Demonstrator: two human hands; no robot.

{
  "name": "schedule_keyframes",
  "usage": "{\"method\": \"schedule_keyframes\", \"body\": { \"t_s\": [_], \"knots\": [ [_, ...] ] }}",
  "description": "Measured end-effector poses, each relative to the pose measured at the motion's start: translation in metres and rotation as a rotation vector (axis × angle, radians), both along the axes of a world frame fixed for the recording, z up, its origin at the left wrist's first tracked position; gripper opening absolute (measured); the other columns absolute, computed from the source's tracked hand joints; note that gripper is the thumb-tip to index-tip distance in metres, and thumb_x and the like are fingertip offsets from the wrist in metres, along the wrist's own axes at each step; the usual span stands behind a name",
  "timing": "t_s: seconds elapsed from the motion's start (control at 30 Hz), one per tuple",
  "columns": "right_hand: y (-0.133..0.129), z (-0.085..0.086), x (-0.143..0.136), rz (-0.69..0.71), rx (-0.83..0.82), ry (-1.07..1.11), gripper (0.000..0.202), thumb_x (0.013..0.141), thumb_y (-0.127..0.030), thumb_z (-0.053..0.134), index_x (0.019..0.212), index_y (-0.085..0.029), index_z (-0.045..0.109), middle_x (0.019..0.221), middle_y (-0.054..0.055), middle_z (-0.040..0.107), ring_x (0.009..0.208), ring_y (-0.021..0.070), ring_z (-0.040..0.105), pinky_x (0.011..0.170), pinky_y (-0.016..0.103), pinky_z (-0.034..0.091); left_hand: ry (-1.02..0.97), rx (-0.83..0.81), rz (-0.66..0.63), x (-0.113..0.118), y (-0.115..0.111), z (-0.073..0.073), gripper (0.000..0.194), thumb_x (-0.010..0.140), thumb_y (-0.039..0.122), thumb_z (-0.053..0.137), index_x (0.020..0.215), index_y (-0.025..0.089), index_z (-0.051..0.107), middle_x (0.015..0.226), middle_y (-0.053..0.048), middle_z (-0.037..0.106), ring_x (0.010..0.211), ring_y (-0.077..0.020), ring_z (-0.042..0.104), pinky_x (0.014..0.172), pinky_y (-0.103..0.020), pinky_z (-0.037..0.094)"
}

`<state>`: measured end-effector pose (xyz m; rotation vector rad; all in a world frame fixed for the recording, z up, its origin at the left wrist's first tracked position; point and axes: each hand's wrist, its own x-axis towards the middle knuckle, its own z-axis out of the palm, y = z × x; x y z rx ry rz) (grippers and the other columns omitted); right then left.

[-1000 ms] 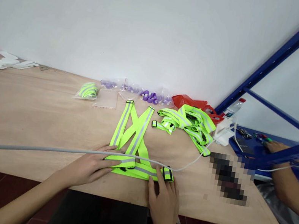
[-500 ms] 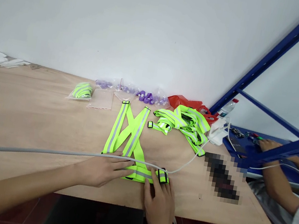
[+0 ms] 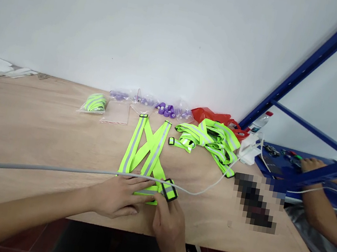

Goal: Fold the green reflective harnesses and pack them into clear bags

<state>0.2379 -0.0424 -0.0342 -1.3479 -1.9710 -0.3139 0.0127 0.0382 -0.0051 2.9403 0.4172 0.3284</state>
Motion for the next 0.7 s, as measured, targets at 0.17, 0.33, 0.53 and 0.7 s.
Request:
{"method": "schedule_keyframes", "body": {
  "t_s": [0.17,0.33,0.53,0.7],
  "knots": [
    [0.009,0.014,-0.036,0.201,0.017,-0.052,0.050,0.094,-0.003,0.037,0.134,-0.021,0.060,0.107,0.010,0.078,0.097,0.0213,0.075,0.082,0.031,0.061,-0.077,-0.004,-0.026,0.002,0.002,-0.003,0.033,0.101,0.042,0.050,0.122,0.022,0.067,0.148,-0.010,0.055,0.145,-0.0275,0.041,0.119,-0.041,0.033],
    [0.013,0.013,-0.049,0.174,-0.025,0.034,0.068,0.096,-0.003,0.036,0.161,-0.015,0.022,0.130,0.012,0.071,0.115,0.0213,0.071,0.089,0.031,0.061,-0.101,0.082,-0.064,0.003,0.004,-0.004,0.033,0.101,0.039,0.049,0.122,0.020,0.067,0.143,-0.010,0.061,0.144,-0.0298,0.042,0.117,-0.044,0.034],
    [0.017,0.018,-0.037,0.174,0.029,-0.045,0.059,0.097,-0.002,0.041,0.154,-0.019,0.042,0.128,0.010,0.072,0.122,0.0218,0.067,0.107,0.038,0.055,-0.050,0.097,0.000,0.003,0.001,-0.006,0.030,0.099,0.046,0.053,0.104,0.022,0.071,0.112,-0.008,0.074,0.121,-0.0295,0.061,0.116,-0.048,0.034],
    [0.018,0.016,-0.034,0.169,0.011,-0.113,0.054,0.097,-0.003,0.042,0.146,-0.020,0.054,0.132,0.008,0.070,0.128,0.0232,0.063,0.108,0.040,0.054,-0.087,0.172,-0.012,0.005,0.001,-0.005,0.027,0.099,0.044,0.054,0.102,0.023,0.071,0.113,-0.008,0.073,0.123,-0.0288,0.059,0.123,-0.053,0.022]
  ]
}}
